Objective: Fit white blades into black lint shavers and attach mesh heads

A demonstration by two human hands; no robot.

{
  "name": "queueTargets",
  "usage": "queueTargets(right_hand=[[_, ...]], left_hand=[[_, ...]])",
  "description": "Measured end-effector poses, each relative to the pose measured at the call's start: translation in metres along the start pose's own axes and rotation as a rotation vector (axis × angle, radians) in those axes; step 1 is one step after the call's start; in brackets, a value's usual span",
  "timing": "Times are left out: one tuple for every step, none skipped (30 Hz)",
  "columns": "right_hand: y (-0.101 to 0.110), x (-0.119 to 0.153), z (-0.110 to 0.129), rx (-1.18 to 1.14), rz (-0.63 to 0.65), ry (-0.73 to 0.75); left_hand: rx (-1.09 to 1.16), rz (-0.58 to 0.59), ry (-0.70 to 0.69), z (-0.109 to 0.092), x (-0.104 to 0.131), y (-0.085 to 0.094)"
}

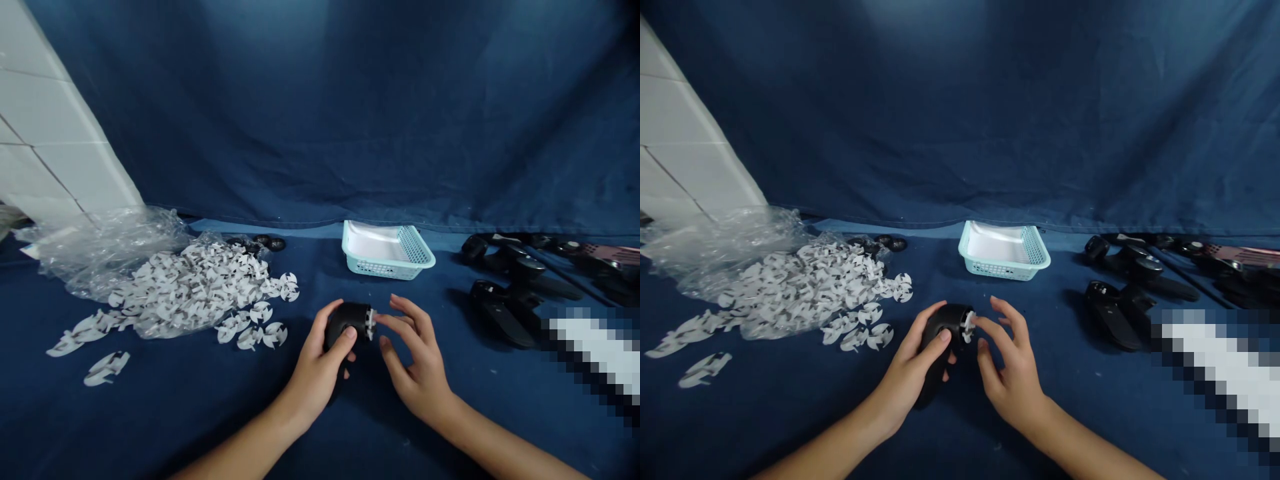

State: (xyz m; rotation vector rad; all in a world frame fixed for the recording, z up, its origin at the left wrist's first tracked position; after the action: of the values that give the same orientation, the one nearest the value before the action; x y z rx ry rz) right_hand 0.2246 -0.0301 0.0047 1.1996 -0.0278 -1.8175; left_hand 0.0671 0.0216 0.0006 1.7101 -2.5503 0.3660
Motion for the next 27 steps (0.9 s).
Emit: queueTargets(right_hand=[[-0.001, 0.0, -0.001, 0.02, -0.003, -0.014], [-0.001, -0.001, -0.003, 0.034, -0.004, -0.032], [-0.002, -0.001, -0.004, 0.04, -0.004, -0.049], [-0.002, -0.001, -0.005, 0.039, -0.003, -0.062], [-0.002, -0.001, -0.006, 0.034, 0.001, -0.069], [-0.003, 0.0, -0.007, 0.026, 0.007, -0.069], [-0.003, 0.0, -0.006, 0.017, 0.012, -0.064], [-0.003, 0.0, -0.006, 0.009, 0.017, -0.056], [-0.002, 0.001, -0.005, 0.004, 0.02, -0.048], [-0.002, 0.001, -0.005, 0.001, 0.019, -0.041], [-0.001, 0.002, -0.004, -0.001, 0.015, -0.034], [-0.001, 0.002, -0.003, -0.003, 0.011, -0.027], [-0.001, 0.002, -0.003, -0.007, 0.006, -0.019], [0.0, 0.003, -0.002, -0.013, 0.003, -0.01], [0.0, 0.003, -0.001, -0.02, 0.0, 0.0], [0.0, 0.003, 0.0, -0.026, -0.001, 0.011], [0.0, 0.003, 0.001, -0.03, -0.001, 0.018], [0.0, 0.003, 0.001, -0.029, 0.0, 0.018], [-0.001, 0.003, 0.0, -0.024, 0.002, 0.009], [-0.001, 0.002, -0.001, -0.015, 0.004, -0.008], [-0.002, 0.002, -0.002, -0.004, 0.005, -0.028], [-0.003, 0.002, -0.004, 0.006, 0.007, -0.049], [-0.003, 0.001, -0.006, 0.013, 0.008, -0.067], [-0.004, 0.001, -0.007, 0.016, 0.01, -0.081], [-0.004, 0.001, -0.009, 0.015, 0.012, -0.089], [-0.004, 0.002, -0.01, 0.008, 0.015, -0.095], [-0.004, 0.002, -0.01, -0.003, 0.017, -0.098]], left_hand=[[0.001, 0.002, -0.004, 0.001, 0.0, 0.0], [0.002, 0.004, -0.007, 0.001, 0.0, 0.0], [0.002, 0.007, -0.01, 0.002, -0.001, 0.0], [0.002, 0.008, -0.013, 0.002, -0.001, 0.0], [0.0, 0.009, -0.016, 0.003, -0.001, 0.0], [-0.002, 0.009, -0.018, 0.003, -0.001, 0.0], [-0.006, 0.008, -0.019, 0.003, -0.001, -0.001], [-0.009, 0.007, -0.018, 0.003, -0.001, -0.001], [-0.013, 0.003, -0.015, 0.003, -0.001, -0.001], [-0.017, -0.001, -0.009, 0.003, -0.001, -0.001], [-0.019, -0.005, -0.003, 0.002, -0.001, 0.0], [-0.02, -0.01, 0.003, 0.002, 0.0, 0.0], [-0.02, -0.013, 0.01, 0.002, 0.0, 0.0], [-0.018, -0.015, 0.015, 0.001, 0.0, 0.0], [-0.018, -0.015, 0.018, 0.001, 0.0, 0.0], [-0.018, -0.012, 0.02, 0.001, 0.001, 0.0], [-0.019, -0.01, 0.02, 0.001, 0.001, 0.0], [-0.02, -0.007, 0.02, 0.002, 0.001, 0.0], [-0.021, -0.004, 0.019, 0.002, 0.001, 0.0], [-0.022, -0.002, 0.019, 0.002, 0.001, 0.0], [-0.022, -0.002, 0.018, 0.002, 0.001, 0.0], [-0.021, -0.004, 0.016, 0.003, 0.002, -0.001], [-0.021, -0.005, 0.013, 0.003, 0.002, -0.001], [-0.024, -0.006, 0.011, 0.003, 0.002, -0.001], [-0.029, -0.005, 0.009, 0.003, 0.002, -0.001], [-0.035, -0.004, 0.007, 0.003, 0.002, -0.001], [-0.045, -0.003, 0.005, 0.003, 0.002, -0.001]])
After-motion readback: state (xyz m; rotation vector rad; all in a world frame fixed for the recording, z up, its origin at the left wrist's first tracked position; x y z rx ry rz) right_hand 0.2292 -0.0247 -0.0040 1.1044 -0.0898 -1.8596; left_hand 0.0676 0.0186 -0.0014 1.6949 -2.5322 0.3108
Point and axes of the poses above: each hand's wrist, its own x-axis away from the middle knuckle, its own y-axis out of the back of the hand, z = x × y, the point moved 4 cm from there along -x, towards the middle knuckle, and after that the axes turned 2 degrees about -z, right-handed, at the moved point
